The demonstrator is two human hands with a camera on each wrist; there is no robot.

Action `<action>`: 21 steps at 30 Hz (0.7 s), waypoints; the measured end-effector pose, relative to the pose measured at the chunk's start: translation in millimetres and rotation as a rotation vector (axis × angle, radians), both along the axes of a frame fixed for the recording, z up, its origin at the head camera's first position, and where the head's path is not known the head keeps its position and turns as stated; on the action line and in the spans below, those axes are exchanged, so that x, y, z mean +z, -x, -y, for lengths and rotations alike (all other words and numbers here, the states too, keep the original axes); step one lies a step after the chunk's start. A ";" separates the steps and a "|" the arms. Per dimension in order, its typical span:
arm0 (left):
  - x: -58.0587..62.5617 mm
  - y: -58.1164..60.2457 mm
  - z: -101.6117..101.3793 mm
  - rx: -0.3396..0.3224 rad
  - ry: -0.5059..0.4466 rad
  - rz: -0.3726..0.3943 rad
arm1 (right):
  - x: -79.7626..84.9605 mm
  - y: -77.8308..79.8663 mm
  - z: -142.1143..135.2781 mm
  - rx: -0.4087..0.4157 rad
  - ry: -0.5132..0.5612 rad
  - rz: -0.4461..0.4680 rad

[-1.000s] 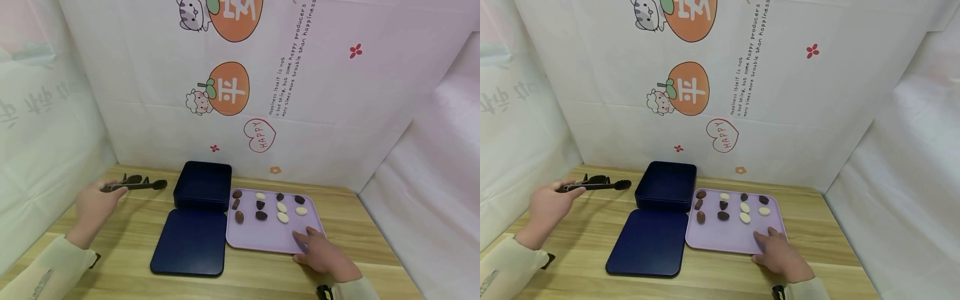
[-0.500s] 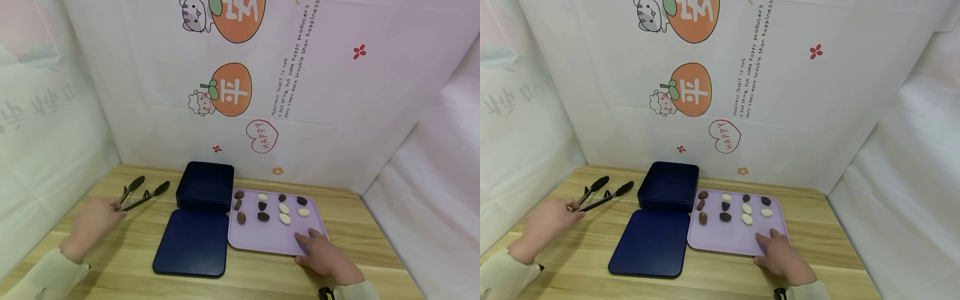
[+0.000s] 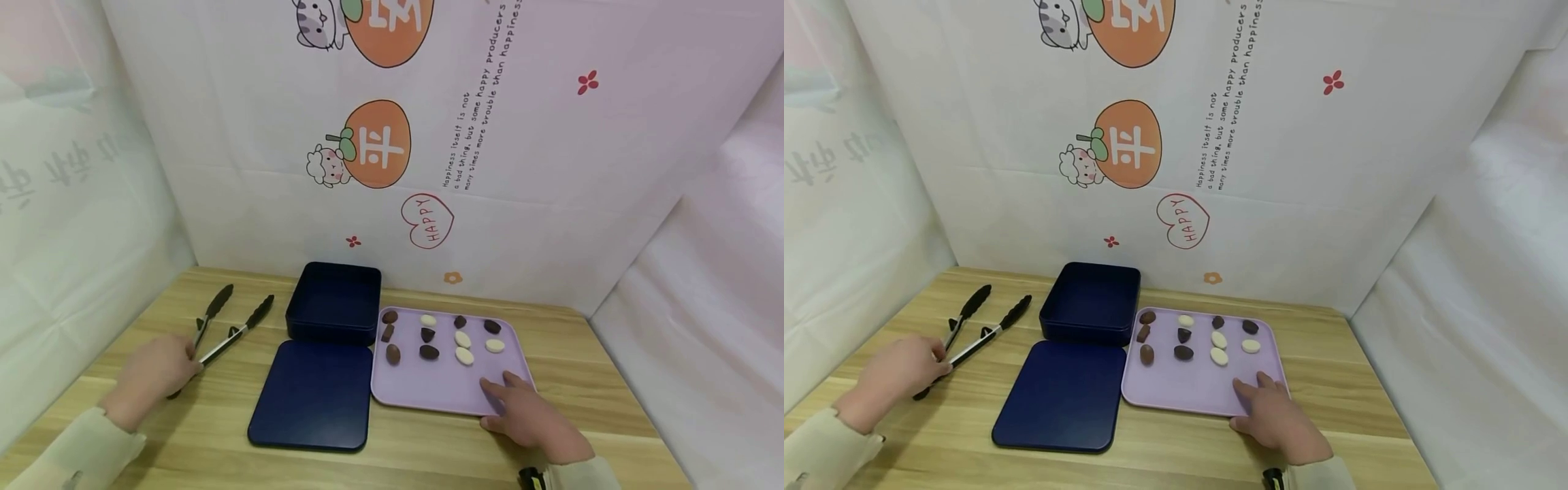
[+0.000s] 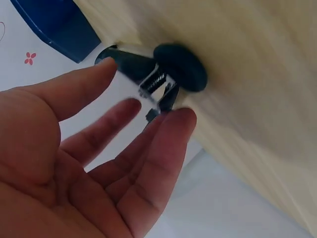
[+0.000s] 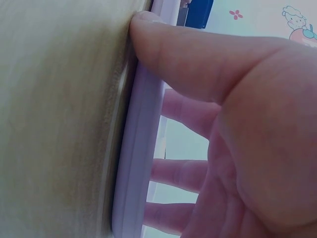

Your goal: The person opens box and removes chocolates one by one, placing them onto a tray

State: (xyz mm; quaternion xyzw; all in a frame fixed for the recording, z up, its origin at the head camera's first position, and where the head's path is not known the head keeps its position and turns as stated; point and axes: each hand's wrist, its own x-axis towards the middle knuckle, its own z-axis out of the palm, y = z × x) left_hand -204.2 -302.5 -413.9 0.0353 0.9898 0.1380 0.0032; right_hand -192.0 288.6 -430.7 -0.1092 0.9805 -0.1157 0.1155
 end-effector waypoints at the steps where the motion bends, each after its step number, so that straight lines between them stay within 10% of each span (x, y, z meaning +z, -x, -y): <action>1: -0.4 1.1 0.2 -0.008 0.006 0.009 | -0.2 0.2 -0.1 -0.001 0.000 0.002; 21: -1.7 14.0 -0.3 -0.041 0.069 0.099 | -6.0 1.6 -2.6 -0.007 -0.010 -0.013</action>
